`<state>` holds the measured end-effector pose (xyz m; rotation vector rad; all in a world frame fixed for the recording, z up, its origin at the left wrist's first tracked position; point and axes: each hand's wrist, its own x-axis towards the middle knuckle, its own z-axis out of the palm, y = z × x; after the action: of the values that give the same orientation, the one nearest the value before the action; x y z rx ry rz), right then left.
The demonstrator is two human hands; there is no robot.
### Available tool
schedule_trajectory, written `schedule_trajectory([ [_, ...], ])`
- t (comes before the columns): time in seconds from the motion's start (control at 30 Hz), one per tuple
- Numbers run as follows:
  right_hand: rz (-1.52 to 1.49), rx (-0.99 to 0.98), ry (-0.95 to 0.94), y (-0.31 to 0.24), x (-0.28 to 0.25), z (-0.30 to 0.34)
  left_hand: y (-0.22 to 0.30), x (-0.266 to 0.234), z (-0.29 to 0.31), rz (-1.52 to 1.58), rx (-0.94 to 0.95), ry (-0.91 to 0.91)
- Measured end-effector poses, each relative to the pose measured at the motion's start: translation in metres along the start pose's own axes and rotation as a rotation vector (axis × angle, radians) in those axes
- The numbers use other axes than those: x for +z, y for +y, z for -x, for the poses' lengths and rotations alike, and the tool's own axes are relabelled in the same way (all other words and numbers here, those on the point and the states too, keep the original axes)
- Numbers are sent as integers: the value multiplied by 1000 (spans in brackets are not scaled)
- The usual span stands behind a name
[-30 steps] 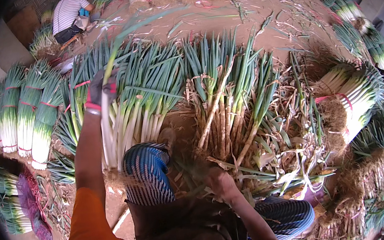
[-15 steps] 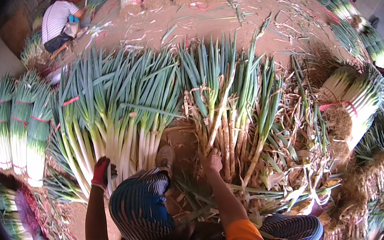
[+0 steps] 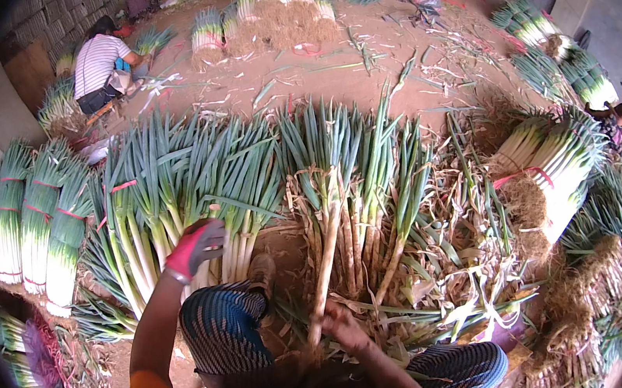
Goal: The person cleans green onions by hand, peeling away the outer layers and removing dirt from the bulbs. They handle the onions one by one from a large pile on the floor.
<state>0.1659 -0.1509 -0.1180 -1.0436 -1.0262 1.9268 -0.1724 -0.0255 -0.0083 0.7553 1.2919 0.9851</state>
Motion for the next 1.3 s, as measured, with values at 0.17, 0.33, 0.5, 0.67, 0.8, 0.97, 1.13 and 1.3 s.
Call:
schedule_trajectory([
  [0.17, 5, 39, -176, -18, 49, 64, -17, 83, -26, 92, -226, -332],
  [0.33, 125, 62, -349, 1, 46, 104, -25, 125, -41, 383, -177, -369],
  [0.5, 363, -11, -295, -15, 47, 100, -15, 121, -54, 493, 17, -206],
  [0.67, 297, -276, -36, -76, 64, 8, -17, 113, -43, 495, 81, -167],
  [0.8, 345, -448, 175, -133, 77, -70, -13, 120, -35, 431, 142, -131],
  [0.97, 415, -590, 358, -124, 63, -120, -9, 133, -26, 468, 244, -79],
  [1.13, 465, -635, 370, -96, 52, -105, -15, 129, -31, 426, 204, -81],
  [1.3, 501, -417, 303, -71, 45, -40, -16, 138, -28, 509, 198, -134],
])
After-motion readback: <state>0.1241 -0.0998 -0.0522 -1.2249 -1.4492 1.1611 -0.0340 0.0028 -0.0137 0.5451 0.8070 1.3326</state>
